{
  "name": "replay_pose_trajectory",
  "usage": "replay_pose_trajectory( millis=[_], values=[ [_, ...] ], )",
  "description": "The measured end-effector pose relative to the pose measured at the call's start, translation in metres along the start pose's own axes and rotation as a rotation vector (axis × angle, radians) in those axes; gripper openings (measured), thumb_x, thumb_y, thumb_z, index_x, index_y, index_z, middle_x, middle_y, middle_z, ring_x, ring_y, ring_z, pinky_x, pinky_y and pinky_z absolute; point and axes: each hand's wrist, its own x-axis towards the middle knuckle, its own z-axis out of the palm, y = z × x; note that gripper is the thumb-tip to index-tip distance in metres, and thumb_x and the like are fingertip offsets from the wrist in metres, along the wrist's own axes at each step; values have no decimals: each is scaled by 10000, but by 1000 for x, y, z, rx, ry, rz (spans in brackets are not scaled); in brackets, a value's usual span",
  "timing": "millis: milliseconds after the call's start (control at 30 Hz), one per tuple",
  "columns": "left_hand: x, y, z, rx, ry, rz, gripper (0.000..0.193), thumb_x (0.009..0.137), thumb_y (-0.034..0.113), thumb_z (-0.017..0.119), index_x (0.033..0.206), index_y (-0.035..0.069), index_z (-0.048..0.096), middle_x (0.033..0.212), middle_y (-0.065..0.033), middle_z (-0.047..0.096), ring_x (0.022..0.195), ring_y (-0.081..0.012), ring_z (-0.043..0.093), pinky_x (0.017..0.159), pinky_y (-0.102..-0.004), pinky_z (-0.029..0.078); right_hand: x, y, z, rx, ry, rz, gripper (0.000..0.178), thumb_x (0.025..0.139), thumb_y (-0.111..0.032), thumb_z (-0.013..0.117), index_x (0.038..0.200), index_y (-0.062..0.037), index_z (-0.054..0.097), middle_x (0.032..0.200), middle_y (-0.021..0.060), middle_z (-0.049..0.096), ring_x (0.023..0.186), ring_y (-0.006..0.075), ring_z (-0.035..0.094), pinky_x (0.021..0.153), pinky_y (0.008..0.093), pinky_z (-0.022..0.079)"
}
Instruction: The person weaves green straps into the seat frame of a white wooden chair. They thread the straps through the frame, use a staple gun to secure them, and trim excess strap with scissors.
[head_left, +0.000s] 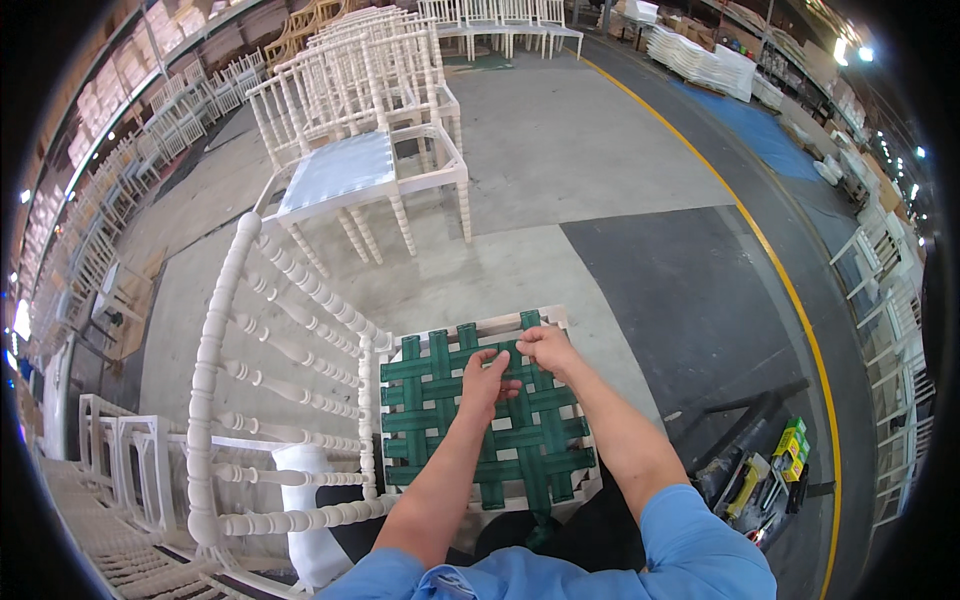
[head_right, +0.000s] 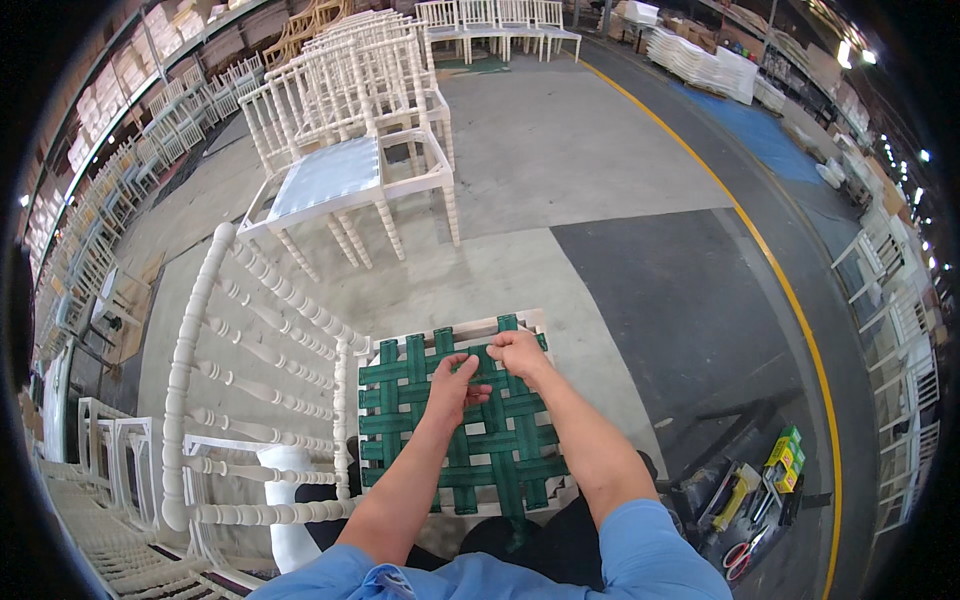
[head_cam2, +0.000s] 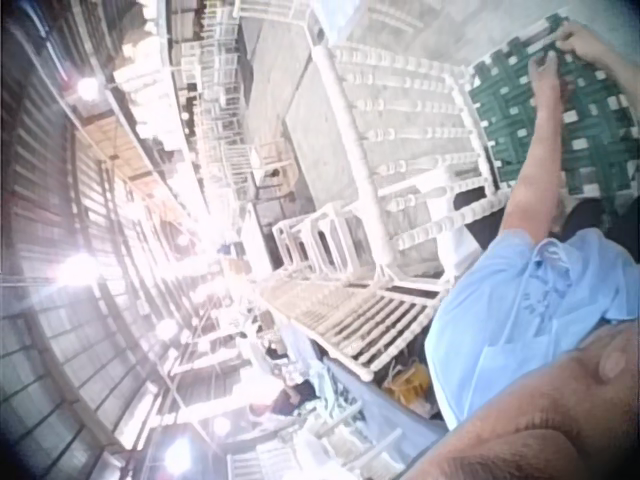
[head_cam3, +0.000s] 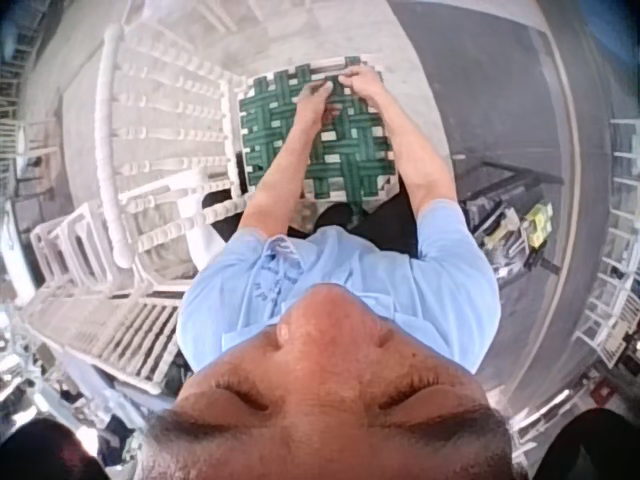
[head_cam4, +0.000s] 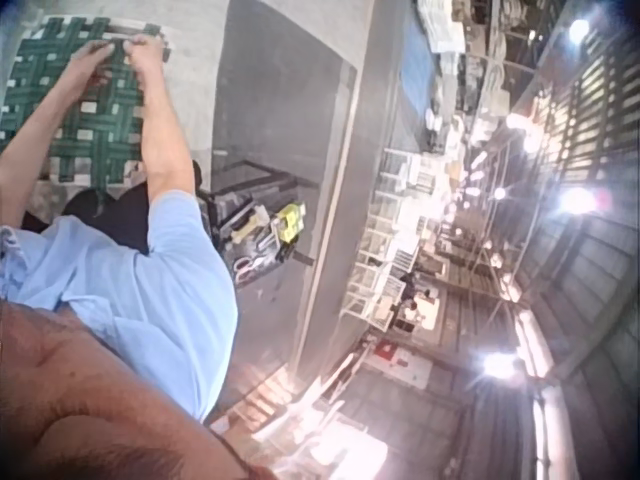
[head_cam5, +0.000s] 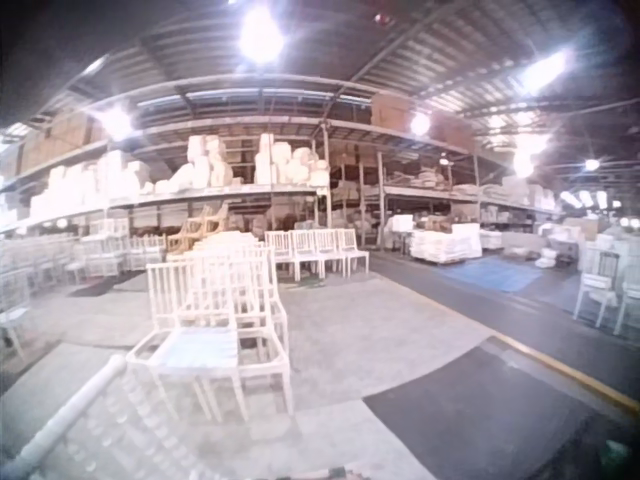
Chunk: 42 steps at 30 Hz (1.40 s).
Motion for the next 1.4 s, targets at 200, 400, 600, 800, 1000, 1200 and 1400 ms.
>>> replay_pose_trajectory(
  millis=[200,400,600,800,1000,1200,1400],
  values=[
    [6,15,-2,113,10,100,289,1024,85,636,1297,76,540,996,-111,691,709,-232,730,595,-371,608,-37,15,4,-224,80,-583,253,909,-116,753,1156,-63,763,1056,78,706,888,186,679,841,335,552],
    [-1,28,-1,35,-109,28,296,1049,121,586,1333,41,568,1087,-119,726,789,-233,748,674,-370,619,-32,24,-3,-240,157,-630,230,935,-142,746,1143,-46,728,1043,78,693,913,230,682,850,347,549],
    [-3,23,-13,121,-84,137,226,1045,201,668,1190,29,649,978,-86,708,741,-202,720,653,-332,607,-43,14,13,-122,150,-517,198,944,-128,747,1114,-33,711,1015,95,730,921,232,716,821,351,553],
    [1,24,-15,86,-65,104,194,1039,235,696,1073,44,682,836,-38,661,679,-171,677,614,-321,588,-53,2,17,-223,207,-671,191,937,-86,734,1124,-50,718,1005,114,732,893,268,725,780,373,563],
    [4,20,-12,297,-45,319,179,997,195,741,1079,38,713,871,-19,658,722,-126,639,623,-301,559,-45,-3,9,-378,217,-764,128,934,-75,716,1061,-58,729,982,117,697,858,299,693,761,392,552],
    [16,4,-23,771,82,795,330,960,161,767,1250,32,675,1015,-54,672,870,-141,643,785,-325,552,-38,-3,14,-356,149,-717,112,929,-107,727,1028,-55,727,1016,123,668,906,299,677,783,399,545],
    [38,-33,-30,526,49,321,614,996,121,689,1558,45,455,1203,-134,707,1018,-181,669,884,-336,549,33,-2,29,-543,123,-495,123,923,-155,723,989,-58,757,1017,155,689,981,346,689,861,455,557]
  ],
)
